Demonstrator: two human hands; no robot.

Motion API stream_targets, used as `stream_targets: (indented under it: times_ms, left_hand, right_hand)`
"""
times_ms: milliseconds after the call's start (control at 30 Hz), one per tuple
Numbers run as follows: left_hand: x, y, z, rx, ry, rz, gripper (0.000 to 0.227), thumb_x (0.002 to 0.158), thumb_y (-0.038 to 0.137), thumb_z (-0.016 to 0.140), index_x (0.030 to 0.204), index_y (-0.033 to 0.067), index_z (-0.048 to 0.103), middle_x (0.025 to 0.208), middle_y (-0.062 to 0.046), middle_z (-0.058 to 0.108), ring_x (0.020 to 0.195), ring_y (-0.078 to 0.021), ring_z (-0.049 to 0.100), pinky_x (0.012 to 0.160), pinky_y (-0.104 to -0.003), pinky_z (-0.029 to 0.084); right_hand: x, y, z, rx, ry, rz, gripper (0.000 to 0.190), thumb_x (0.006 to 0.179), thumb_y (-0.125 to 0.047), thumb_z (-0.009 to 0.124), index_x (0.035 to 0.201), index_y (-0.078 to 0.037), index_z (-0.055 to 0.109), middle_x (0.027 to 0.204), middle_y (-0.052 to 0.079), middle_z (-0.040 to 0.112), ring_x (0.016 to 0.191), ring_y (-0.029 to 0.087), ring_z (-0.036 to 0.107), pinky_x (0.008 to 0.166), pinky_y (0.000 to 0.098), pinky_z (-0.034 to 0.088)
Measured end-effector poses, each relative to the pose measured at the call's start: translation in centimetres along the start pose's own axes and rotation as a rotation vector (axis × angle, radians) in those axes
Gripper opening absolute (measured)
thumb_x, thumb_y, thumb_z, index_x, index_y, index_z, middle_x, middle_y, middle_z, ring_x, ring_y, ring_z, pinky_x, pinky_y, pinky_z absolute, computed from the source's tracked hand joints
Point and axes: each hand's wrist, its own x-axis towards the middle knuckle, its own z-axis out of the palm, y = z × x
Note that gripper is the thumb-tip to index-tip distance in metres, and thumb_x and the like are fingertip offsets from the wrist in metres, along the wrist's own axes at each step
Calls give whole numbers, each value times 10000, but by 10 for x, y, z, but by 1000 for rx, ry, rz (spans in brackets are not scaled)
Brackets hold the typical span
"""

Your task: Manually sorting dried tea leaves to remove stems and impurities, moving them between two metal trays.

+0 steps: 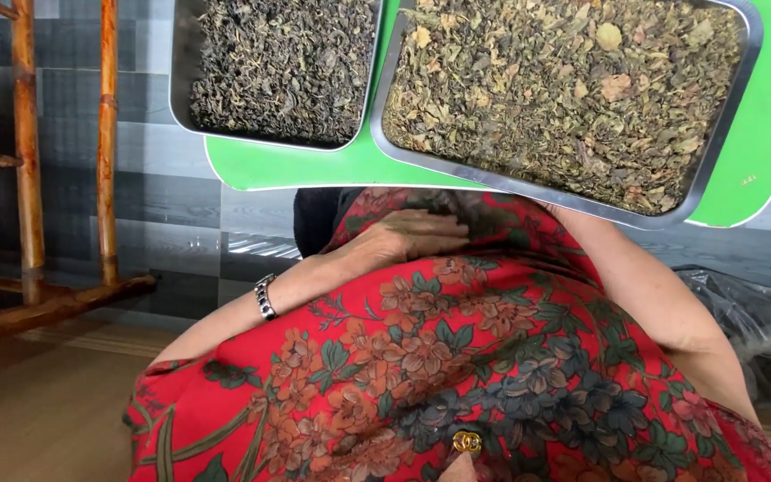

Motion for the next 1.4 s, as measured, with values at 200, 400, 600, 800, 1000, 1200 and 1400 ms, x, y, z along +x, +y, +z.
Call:
stream_targets:
  times_ms: [200,400,600,800,1000,1200,1400]
  left_hand:
    - [-3,-7,10,-140,13,-99,274,1035,327,641,1265,200,718,1237,-3,724,1189,-258,689,1062,-396,502]
    - [5,24,-3,-238,59,-114,246,1038,272,641,1237,156,727,1206,-24,726,1160,-269,696,1042,-387,517]
    - [18,53,-21,-350,120,-108,214,1042,206,641,1203,102,738,1168,-48,728,1124,-282,703,1017,-376,536]
    - [20,49,-19,-317,174,-66,164,1030,123,662,1164,95,754,1116,-41,735,1060,-261,712,959,-360,557]
    - [24,45,-17,-215,243,13,137,1033,102,632,1091,64,750,1053,-82,738,942,-289,722,877,-374,581]
    - [22,27,-9,-274,242,-21,109,986,53,689,1053,46,774,1008,-95,763,918,-273,737,833,-369,591]
    - [21,24,-8,-65,185,-20,128,1026,138,637,1094,66,719,1077,-88,751,990,-221,743,911,-303,584]
  right_hand:
    - [-9,5,-4,38,-51,22,317,889,-125,659,1203,-96,641,1228,63,707,1139,215,687,1046,390,564]
    - [-8,13,-4,80,-104,56,295,898,-137,650,1190,-94,648,1212,67,713,1139,227,691,1044,405,563]
    - [-16,-89,80,111,-159,71,276,907,-148,641,1177,-93,654,1197,72,718,1139,240,694,1042,420,562]
    - [-20,-99,79,117,-195,109,258,917,-159,633,1164,-92,661,1181,77,724,1139,252,698,1040,435,561]
    - [-37,-118,47,140,-163,97,243,926,-171,624,1151,-90,667,1165,81,730,1139,264,702,1038,450,560]
    - [-64,-112,19,241,-138,64,230,935,-182,615,1137,-89,674,1149,86,736,1139,277,706,1035,465,559]
    - [-141,-125,-29,30,-198,63,307,1025,-109,509,1216,72,668,1251,252,712,1156,382,675,1054,545,502]
